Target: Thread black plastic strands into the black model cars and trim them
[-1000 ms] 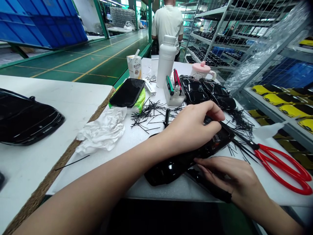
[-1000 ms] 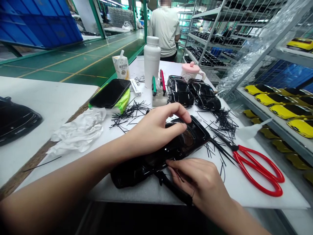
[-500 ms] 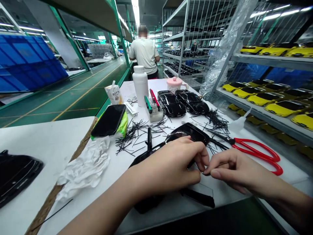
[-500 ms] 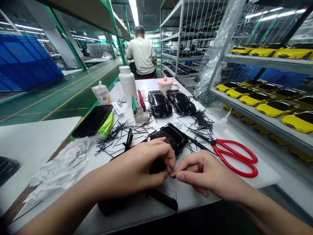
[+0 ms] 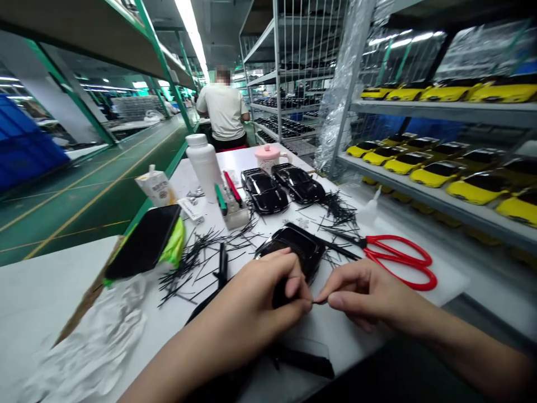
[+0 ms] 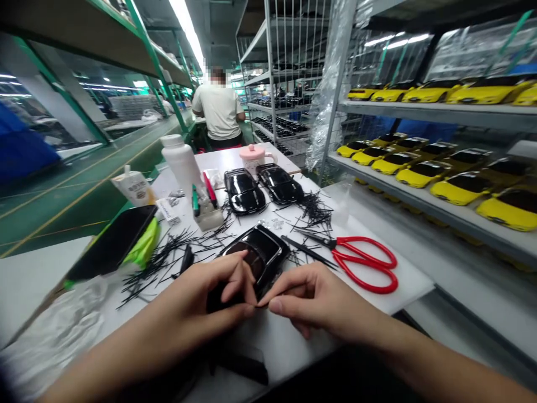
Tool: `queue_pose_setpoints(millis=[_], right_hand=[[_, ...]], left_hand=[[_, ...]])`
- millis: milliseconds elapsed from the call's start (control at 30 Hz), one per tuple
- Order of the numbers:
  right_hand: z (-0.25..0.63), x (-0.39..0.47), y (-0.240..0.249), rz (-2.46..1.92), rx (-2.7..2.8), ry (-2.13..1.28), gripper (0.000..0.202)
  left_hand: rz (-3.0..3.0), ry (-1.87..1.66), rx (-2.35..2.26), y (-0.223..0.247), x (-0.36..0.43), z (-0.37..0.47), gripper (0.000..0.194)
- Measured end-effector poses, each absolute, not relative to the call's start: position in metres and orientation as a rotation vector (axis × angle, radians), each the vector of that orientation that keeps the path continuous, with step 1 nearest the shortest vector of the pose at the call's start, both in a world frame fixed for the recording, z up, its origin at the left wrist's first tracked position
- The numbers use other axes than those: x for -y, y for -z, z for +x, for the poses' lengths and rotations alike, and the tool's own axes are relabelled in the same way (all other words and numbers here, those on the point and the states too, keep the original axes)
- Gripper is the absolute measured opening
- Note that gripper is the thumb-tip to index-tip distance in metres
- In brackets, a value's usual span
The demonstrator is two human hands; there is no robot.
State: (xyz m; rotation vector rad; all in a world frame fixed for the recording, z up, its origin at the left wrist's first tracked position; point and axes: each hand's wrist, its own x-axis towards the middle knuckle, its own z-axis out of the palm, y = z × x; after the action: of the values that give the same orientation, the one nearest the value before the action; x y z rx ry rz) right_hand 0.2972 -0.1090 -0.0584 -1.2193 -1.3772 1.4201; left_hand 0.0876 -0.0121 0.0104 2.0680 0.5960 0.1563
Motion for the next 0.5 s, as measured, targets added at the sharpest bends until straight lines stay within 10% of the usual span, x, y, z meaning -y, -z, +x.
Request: queue_pose_setpoints(millis=[200, 500], right_hand=[[0.374, 0.127, 0.055, -1.895, 1.863, -0.099, 0.027], [0.409, 0.142, 0.052, -2.026, 1.897, -0.142, 0.025]], left_hand=[[2.071, -0.198, -0.688, -0.009, 0.014, 0.090, 0.026], [2.000, -0.330, -0.758, 0.011, 0.010, 0.090, 0.027]])
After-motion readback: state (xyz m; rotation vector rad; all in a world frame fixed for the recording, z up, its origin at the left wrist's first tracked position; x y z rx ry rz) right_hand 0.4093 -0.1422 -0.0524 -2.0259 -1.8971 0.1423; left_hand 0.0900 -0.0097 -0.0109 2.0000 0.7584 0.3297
